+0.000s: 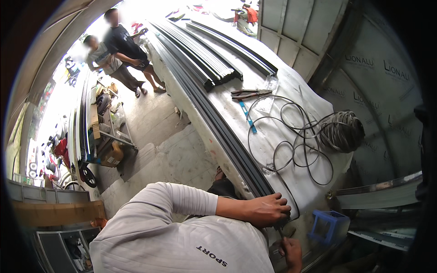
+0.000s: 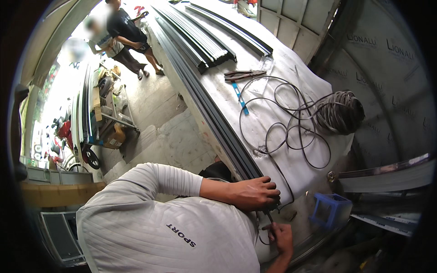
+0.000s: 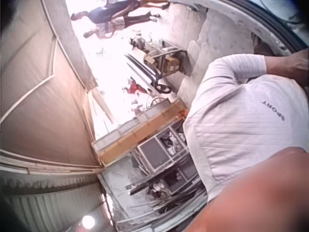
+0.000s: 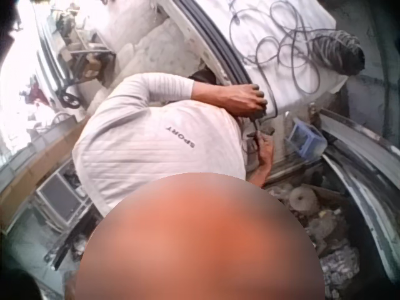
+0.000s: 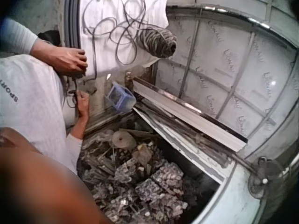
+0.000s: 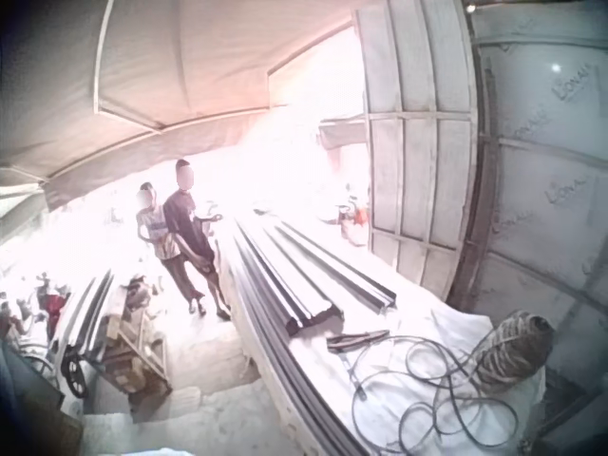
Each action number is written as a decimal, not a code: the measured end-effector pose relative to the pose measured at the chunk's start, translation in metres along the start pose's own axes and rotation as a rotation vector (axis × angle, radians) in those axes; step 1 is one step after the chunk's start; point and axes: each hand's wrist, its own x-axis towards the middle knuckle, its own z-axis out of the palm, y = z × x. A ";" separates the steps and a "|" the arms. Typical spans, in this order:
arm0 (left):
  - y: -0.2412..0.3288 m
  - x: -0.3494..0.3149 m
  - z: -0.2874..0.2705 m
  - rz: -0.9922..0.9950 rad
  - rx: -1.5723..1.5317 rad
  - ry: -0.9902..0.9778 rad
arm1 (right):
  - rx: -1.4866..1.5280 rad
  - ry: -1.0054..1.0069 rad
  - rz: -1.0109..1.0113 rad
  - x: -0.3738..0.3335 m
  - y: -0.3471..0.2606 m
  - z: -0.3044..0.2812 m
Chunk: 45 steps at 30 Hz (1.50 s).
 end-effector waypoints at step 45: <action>0.009 -0.017 -0.002 -0.011 -0.049 -0.006 | 0.023 0.096 -0.030 -0.024 0.008 0.020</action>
